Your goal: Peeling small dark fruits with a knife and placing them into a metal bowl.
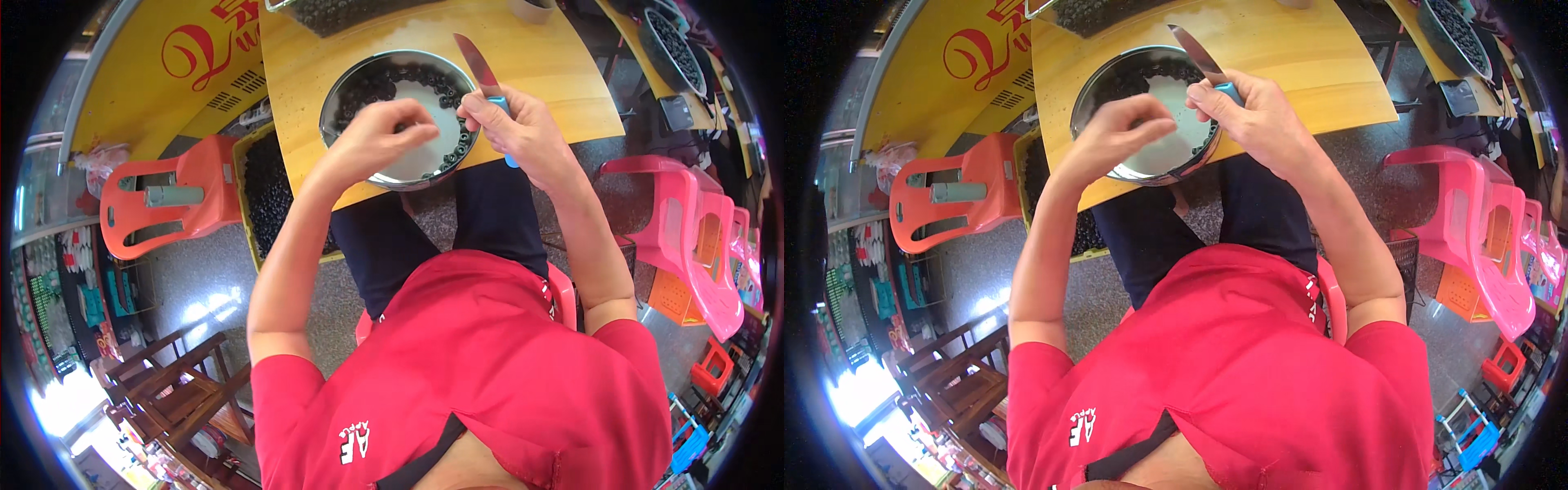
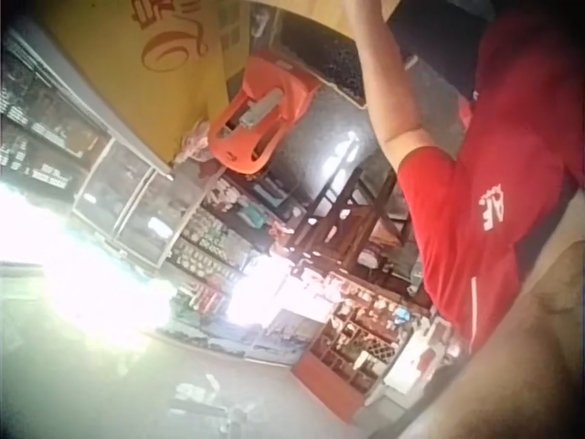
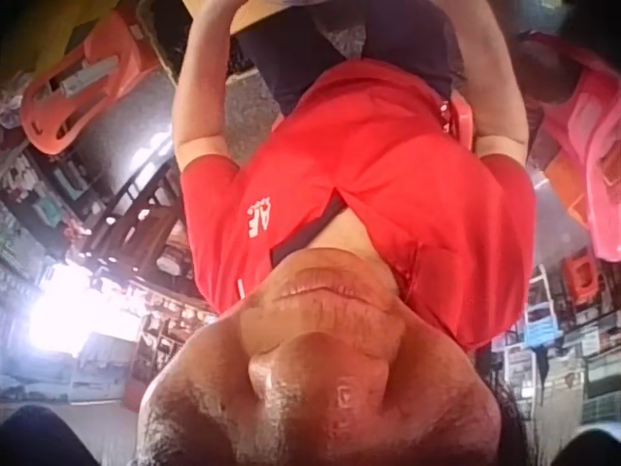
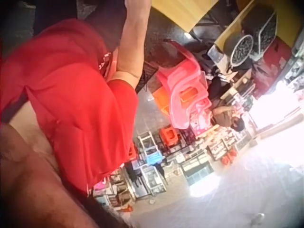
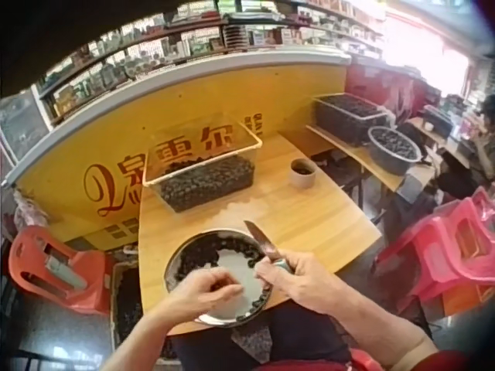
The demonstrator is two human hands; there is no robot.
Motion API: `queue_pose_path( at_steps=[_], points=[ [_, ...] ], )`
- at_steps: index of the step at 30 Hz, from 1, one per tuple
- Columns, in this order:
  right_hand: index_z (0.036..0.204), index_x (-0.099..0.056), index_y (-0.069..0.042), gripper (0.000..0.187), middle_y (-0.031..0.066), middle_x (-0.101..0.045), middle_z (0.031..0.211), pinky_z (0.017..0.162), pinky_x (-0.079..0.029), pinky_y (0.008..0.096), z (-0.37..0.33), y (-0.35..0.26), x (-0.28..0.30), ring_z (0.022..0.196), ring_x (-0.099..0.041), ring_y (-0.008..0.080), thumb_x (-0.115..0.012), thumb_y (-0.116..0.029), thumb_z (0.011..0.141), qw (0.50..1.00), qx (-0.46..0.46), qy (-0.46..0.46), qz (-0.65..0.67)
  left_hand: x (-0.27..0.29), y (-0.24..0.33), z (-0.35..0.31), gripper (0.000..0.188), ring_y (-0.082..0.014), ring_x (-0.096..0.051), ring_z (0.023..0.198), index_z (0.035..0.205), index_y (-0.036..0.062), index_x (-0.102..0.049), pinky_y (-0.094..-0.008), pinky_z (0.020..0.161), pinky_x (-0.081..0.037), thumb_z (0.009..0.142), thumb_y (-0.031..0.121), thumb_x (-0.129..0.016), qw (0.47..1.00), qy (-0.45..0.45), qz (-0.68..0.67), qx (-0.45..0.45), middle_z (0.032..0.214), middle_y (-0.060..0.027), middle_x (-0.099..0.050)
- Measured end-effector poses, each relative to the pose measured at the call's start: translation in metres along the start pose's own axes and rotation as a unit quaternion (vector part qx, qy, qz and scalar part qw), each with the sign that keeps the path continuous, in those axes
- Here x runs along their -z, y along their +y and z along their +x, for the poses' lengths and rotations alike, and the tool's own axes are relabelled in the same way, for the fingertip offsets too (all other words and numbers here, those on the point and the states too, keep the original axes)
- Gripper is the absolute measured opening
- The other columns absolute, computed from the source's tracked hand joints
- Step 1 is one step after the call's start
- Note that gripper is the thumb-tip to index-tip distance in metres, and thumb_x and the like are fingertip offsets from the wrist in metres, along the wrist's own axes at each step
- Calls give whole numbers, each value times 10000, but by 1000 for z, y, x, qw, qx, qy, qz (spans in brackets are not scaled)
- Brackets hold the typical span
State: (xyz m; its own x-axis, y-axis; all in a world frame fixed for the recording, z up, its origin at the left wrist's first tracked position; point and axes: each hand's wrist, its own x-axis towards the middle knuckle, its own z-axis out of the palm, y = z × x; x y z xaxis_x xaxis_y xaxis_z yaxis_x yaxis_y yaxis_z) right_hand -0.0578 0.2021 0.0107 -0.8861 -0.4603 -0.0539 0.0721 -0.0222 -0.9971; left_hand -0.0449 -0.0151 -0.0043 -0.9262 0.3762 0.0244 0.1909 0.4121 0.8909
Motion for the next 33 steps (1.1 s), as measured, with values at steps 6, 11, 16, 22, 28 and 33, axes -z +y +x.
queue_pose_path(
  at_steps=[6, 11, 16, 22, 28, 33],
  points=[
    [1044, -622, 17, 297, -1, -600, 832, 583, -373, 176, 2, 10, 4, 665, -460, 16, -590, -265, 956, 997, -22, 10, -69, -26, -2, 16, 194, -291, -609, 659, 915, 35, -623, -412, 616, -453, 790, 183, -643, 956, -153, 248, 37, 679, -158, -607],
    [1019, -623, 21, 294, 15, -619, 884, 790, -428, 226, 4, 14, 8, 862, -536, 80, -579, -265, 965, 995, -16, -6, -97, -30, -1, 26, 159, -380, -627, 756, 886, 23, -614, -470, 661, -463, 779, 140, -601, 941, -172, 289, 24, 756, -195, -641],
    [1013, -627, 19, 296, 22, -625, 889, 788, -428, 226, 4, 17, 13, 857, -539, 80, -582, -270, 963, 995, 7, 9, -100, -17, -8, 21, 174, -276, -605, 653, 898, 28, -618, -395, 600, -445, 799, 170, -609, 977, -33, 207, 34, 689, -154, -605],
    [1009, -629, 25, 310, 35, -635, 885, 795, -434, 235, 2, 12, 11, 862, -550, 93, -579, -278, 964, 994, 25, 12, -106, -19, 3, 20, 248, -257, -603, 648, 973, 50, -616, -392, 596, -439, 799, 224, -642, 968, -69, 231, 76, 656, -129, -590],
    [1013, -634, 31, 318, 41, -639, 882, 801, -445, 245, -1, 12, 10, 870, -561, 101, -575, -278, 965, 991, 37, 16, -125, -29, -8, 21, 256, -318, -617, 742, 954, 62, -625, -432, 660, -464, 775, 237, -681, 951, -104, 290, 4, 729, -148, -614],
    [1022, -648, 17, 328, 22, -636, 863, 692, -437, 215, -1, 16, 11, 778, -543, 65, -567, -296, 969, 992, 71, 37, -93, -12, 4, 19, 244, -181, -580, 645, 956, 28, -639, -324, 621, -468, 797, 199, -710, 989, -28, 136, 57, 695, -83, -592]
  ],
)
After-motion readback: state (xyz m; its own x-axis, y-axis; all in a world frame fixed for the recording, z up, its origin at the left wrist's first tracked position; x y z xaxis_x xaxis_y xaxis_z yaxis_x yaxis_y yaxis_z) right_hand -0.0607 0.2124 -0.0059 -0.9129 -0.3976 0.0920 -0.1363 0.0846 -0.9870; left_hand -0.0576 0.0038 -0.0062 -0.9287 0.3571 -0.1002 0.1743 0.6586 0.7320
